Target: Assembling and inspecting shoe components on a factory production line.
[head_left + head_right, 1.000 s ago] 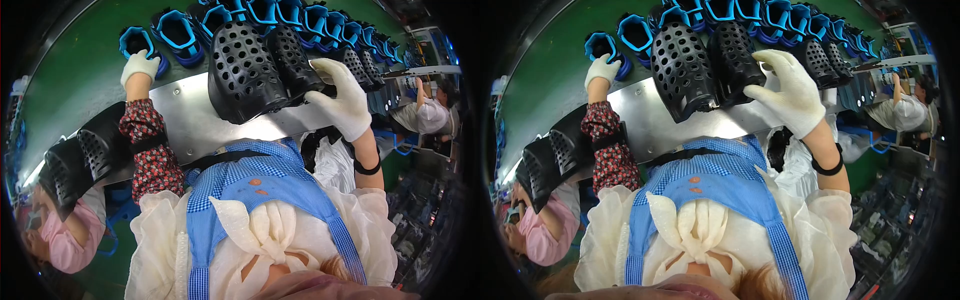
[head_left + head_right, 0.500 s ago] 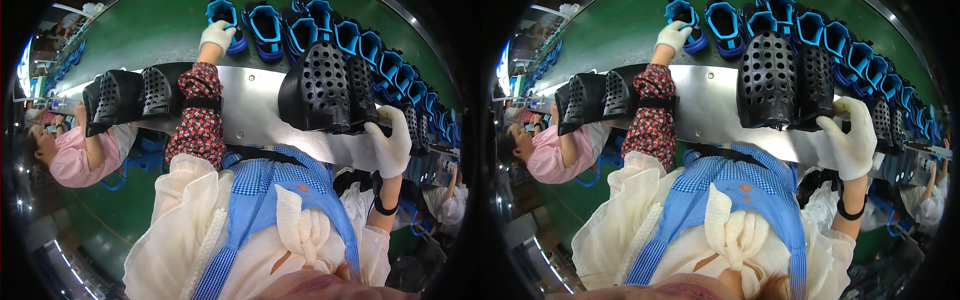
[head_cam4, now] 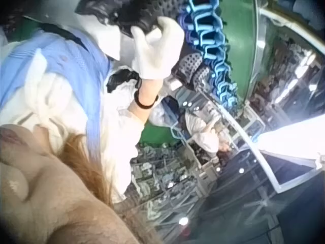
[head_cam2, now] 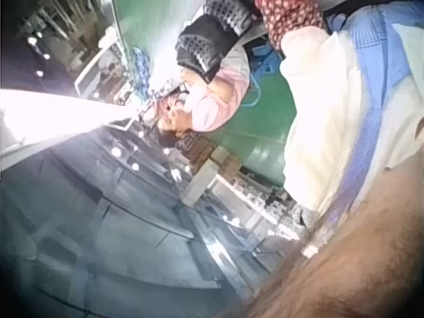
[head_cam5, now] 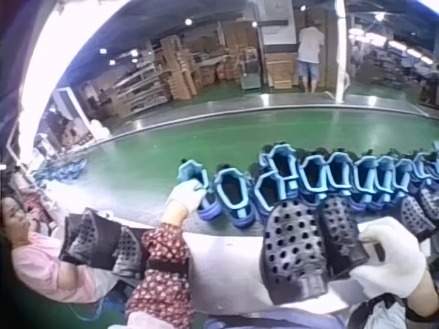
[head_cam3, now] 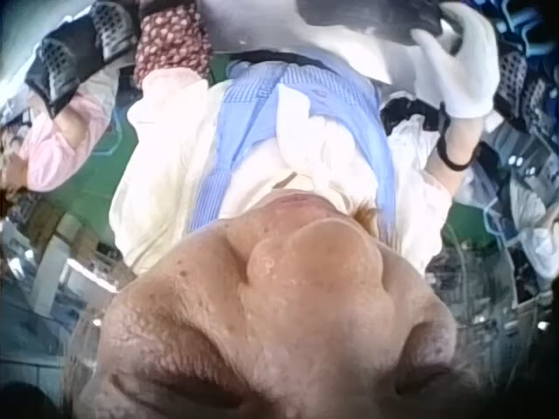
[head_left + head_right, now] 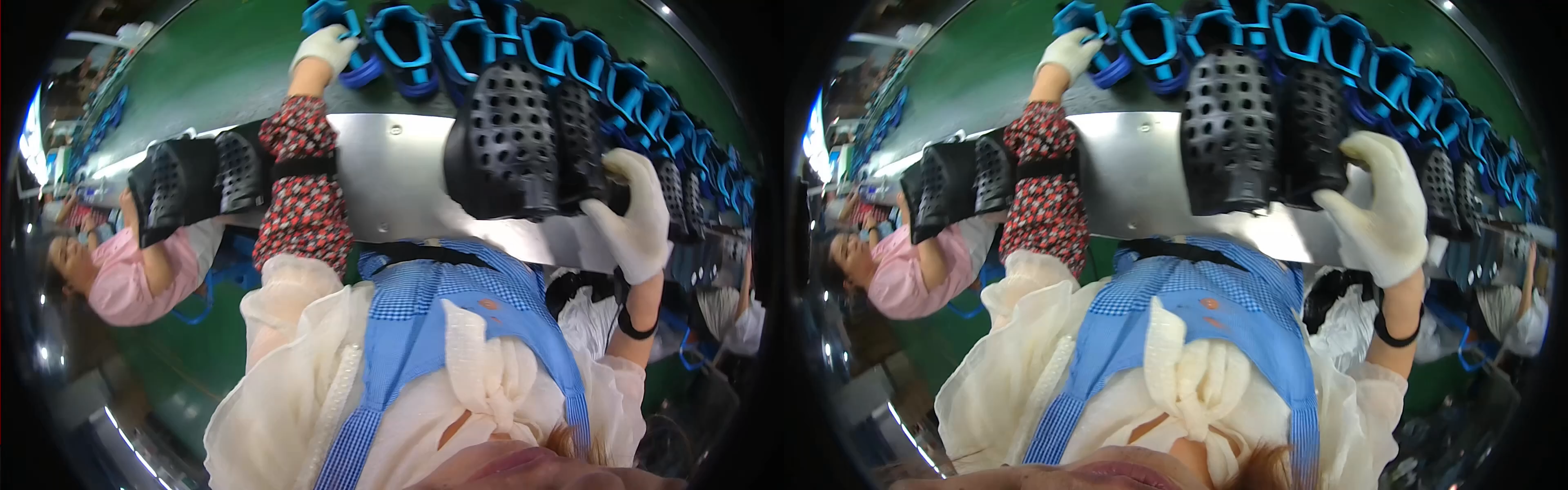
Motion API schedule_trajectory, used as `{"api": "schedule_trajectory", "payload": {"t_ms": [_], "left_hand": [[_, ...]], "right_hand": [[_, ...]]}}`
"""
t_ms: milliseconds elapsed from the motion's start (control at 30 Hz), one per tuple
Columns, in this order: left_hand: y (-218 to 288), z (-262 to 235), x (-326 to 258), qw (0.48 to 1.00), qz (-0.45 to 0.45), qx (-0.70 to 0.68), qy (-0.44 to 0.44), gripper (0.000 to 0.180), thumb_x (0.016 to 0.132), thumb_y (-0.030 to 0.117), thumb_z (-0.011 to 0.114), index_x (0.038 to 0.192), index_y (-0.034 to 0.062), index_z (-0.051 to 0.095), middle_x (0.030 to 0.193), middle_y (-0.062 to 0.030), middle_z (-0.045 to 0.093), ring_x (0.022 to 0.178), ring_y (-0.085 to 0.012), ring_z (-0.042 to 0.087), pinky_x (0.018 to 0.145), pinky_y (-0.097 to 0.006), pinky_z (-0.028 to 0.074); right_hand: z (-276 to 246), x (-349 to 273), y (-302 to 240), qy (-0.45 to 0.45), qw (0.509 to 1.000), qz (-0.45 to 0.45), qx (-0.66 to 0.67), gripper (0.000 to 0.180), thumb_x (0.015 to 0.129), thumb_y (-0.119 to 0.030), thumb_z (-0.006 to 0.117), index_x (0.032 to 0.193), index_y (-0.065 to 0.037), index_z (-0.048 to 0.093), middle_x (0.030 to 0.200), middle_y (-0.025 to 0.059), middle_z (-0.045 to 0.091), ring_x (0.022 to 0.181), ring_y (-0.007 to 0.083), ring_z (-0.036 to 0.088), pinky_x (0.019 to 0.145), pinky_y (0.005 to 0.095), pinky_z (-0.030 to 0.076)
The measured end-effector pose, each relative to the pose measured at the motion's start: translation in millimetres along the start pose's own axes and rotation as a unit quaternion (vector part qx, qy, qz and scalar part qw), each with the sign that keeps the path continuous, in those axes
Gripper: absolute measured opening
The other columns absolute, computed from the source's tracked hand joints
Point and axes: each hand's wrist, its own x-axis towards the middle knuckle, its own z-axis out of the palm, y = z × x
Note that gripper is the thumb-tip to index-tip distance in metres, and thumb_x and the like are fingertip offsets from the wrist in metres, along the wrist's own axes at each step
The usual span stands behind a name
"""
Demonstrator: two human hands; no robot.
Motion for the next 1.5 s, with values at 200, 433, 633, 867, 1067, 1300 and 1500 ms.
{"api": "schedule_trajectory", "payload": {"t_ms": [200, 433, 633, 867, 1067, 1300, 1500], "left_hand": [[10, 21, -34, 0.990, -0.037, 0.135, 0.013, 0.055, 0.080, 0.042, 0.062, 0.124, 0.0083, 0.060, 0.126, -0.0202, 0.057, 0.117, -0.0343, 0.055, 0.100, -0.039, 0.043], [44, 4, -45, 0.978, 0.162, 0.008, 0.132, 0.045, 0.084, 0.037, 0.063, 0.119, 0.0083, 0.065, 0.119, -0.0162, 0.060, 0.108, -0.0299, 0.058, 0.095, -0.035, 0.045], [60, 9, -65, 0.972, 0.213, -0.049, 0.083, 0.042, 0.085, 0.036, 0.063, 0.117, 0.0094, 0.065, 0.120, -0.0159, 0.060, 0.104, -0.0303, 0.060, 0.094, -0.036, 0.046], [61, 8, -74, 0.971, 0.227, -0.069, 0.043, 0.039, 0.085, 0.035, 0.062, 0.114, 0.0090, 0.065, 0.106, -0.0156, 0.062, 0.091, -0.0285, 0.063, 0.086, -0.037, 0.049], [58, 14, -77, 0.962, 0.257, -0.071, 0.061, 0.037, 0.086, 0.032, 0.063, 0.114, 0.0075, 0.065, 0.104, -0.0144, 0.063, 0.092, -0.0284, 0.063, 0.085, -0.036, 0.049], [68, 12, -82, 0.966, 0.241, -0.093, 0.025, 0.034, 0.086, 0.028, 0.064, 0.112, 0.0072, 0.065, 0.103, -0.0126, 0.065, 0.096, -0.0284, 0.061, 0.086, -0.033, 0.048], [60, 2, -79, 0.936, 0.278, -0.182, 0.113, 0.038, 0.088, 0.027, 0.064, 0.117, 0.0024, 0.063, 0.109, -0.0099, 0.067, 0.099, -0.0200, 0.063, 0.085, -0.029, 0.048]], "right_hand": [[0, -4, -5, 0.057, 0.997, 0.057, 0.016, 0.028, 0.070, -0.006, 0.076, 0.093, -0.001, 0.060, 0.087, 0.0091, 0.061, 0.074, 0.0197, 0.063, 0.069, 0.0284, 0.051], [-3, 4, -8, 0.034, 0.998, 0.047, 0.021, 0.054, 0.068, -0.016, 0.077, 0.117, -0.003, 0.058, 0.115, 0.0136, 0.059, 0.100, 0.0265, 0.059, 0.088, 0.0345, 0.049], [2, 9, -15, -0.030, 0.994, -0.033, -0.101, 0.053, 0.066, -0.023, 0.077, 0.111, -0.002, 0.059, 0.114, 0.0132, 0.059, 0.106, 0.0304, 0.056, 0.090, 0.0369, 0.047], [-4, 8, -14, -0.055, 0.998, -0.001, -0.044, 0.049, 0.063, -0.021, 0.080, 0.103, -0.002, 0.058, 0.101, 0.0121, 0.058, 0.088, 0.0294, 0.058, 0.082, 0.0335, 0.049], [-2, 13, -17, -0.071, 0.997, 0.042, -0.003, 0.058, 0.063, -0.010, 0.075, 0.117, -0.003, 0.056, 0.096, 0.0085, 0.053, 0.084, 0.0191, 0.055, 0.077, 0.0287, 0.048], [-7, 28, -12, -0.128, 0.991, 0.030, -0.024, 0.063, 0.060, -0.012, 0.076, 0.118, -0.003, 0.055, 0.095, 0.0074, 0.052, 0.085, 0.0187, 0.054, 0.078, 0.0290, 0.049], [-36, 39, -10, -0.090, 0.993, 0.059, 0.053, 0.062, 0.060, -0.006, 0.073, 0.119, -0.002, 0.054, 0.104, 0.0049, 0.056, 0.096, 0.0141, 0.056, 0.089, 0.0278, 0.046]]}}
